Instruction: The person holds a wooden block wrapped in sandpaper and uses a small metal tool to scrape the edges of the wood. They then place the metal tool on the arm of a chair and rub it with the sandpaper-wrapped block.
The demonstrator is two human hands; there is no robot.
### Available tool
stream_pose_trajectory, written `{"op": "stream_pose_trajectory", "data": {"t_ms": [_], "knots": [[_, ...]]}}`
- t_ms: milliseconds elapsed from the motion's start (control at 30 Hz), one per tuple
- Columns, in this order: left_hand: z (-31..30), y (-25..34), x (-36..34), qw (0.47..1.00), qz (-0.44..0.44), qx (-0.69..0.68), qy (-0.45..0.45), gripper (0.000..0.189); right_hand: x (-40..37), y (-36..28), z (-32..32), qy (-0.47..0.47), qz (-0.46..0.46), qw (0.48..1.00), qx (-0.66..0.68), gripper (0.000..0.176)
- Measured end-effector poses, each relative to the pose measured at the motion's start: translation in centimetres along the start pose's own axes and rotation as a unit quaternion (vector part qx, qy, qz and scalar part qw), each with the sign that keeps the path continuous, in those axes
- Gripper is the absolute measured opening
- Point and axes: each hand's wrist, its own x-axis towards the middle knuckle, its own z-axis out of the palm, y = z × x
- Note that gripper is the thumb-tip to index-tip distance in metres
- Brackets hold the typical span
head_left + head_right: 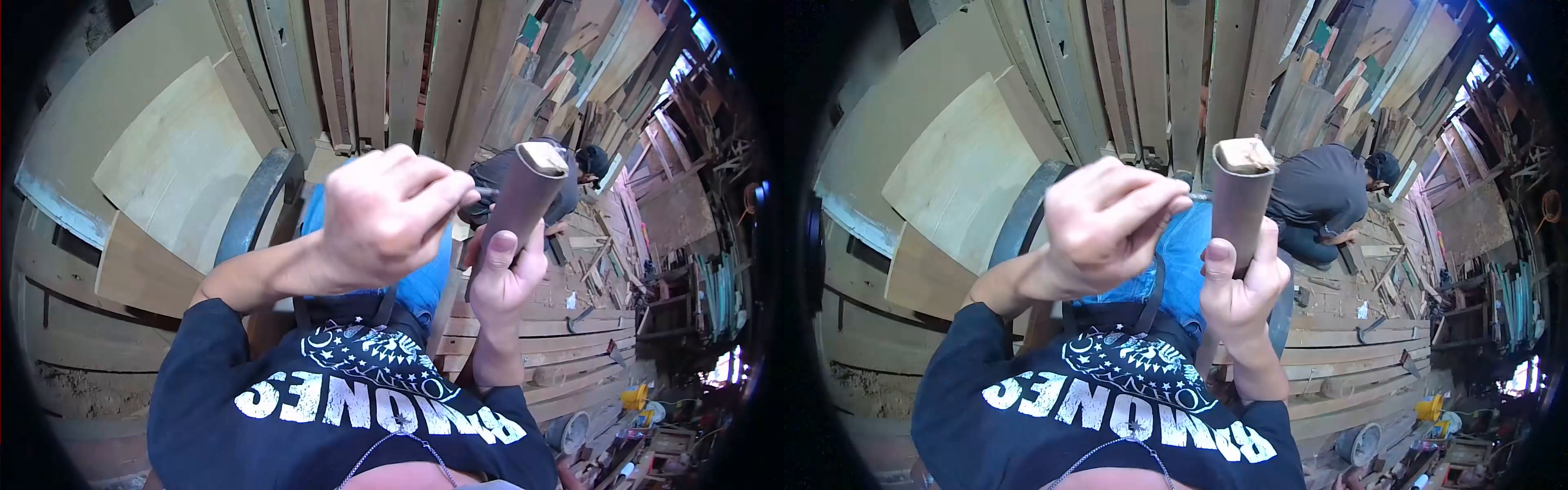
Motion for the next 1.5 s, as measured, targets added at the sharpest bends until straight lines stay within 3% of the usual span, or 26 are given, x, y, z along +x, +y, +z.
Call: {"op": "stream_pose_trajectory", "data": {"t_ms": [67,133,200,400,500,567,700,800,967,1133,1233,1367,1433,1500], "knots": [[-0.3,-0.1,0.1,1.0,0.001,0.002,0.001,0.022,0.1,0.2,0.3,0.006,-0.003,1.0,0.007,0.041],[0.0,0.4,-0.4,1.0,-0.003,0.008,-0.014,0.023,0.2,-0.1,0.2,0.008,0.001,1.0,0.009,0.041],[0.4,0.7,-0.7,1.0,-0.005,-0.002,-0.022,0.024,0.1,-0.2,-0.1,0.004,0.004,1.0,0.016,0.053],[-0.3,0.1,0.0,1.0,0.01,0.022,0.003,0.028,0.1,-0.1,0.2,-0.004,0.01,1.0,-0.005,0.053],[-0.3,0.0,0.2,1.0,0.009,0.008,0.014,0.028,0.1,-0.2,0.1,-0.014,0.022,1.0,0.011,0.052],[-0.4,-0.6,0.5,0.999,0.014,0.014,0.029,0.027,0.2,0.2,0.3,0.011,0.014,0.999,0.038,0.04],[-0.6,0.2,0.1,0.999,0.03,-0.006,0.028,0.027,0.5,0.9,0.1,-0.018,0.023,0.999,-0.027,0.037],[-0.5,0.6,0.2,0.999,0.029,-0.029,0.018,0.029,0.3,0.7,0.4,-0.015,0.032,0.999,0.026,0.037],[-1.2,0.1,0.5,0.999,0.035,-0.006,0.036,0.029,0.3,0.7,0.1,-0.012,0.069,0.996,0.052,0.037],[-1.3,0.0,0.6,0.998,0.04,-0.018,0.044,0.029,0.1,0.5,0.0,0.004,0.049,0.995,0.086,0.042],[-1.5,0.2,0.7,0.998,0.005,-0.06,0.03,0.031,-0.2,-0.1,-0.3,-0.001,0.041,0.997,0.068,0.067],[-1.7,0.3,0.9,0.994,-0.021,-0.103,0.015,0.03,-0.3,-0.1,-0.2,0.014,-0.003,0.998,0.058,0.068],[-1.9,0.2,1.0,0.992,-0.035,-0.123,0.004,0.029,-0.2,0.0,0.0,0.045,-0.018,0.996,0.069,0.054],[-2.1,0.4,1.1,0.991,-0.045,-0.125,-0.004,0.027,-0.2,0.1,-0.1,0.044,-0.021,0.996,0.069,0.053]]}}
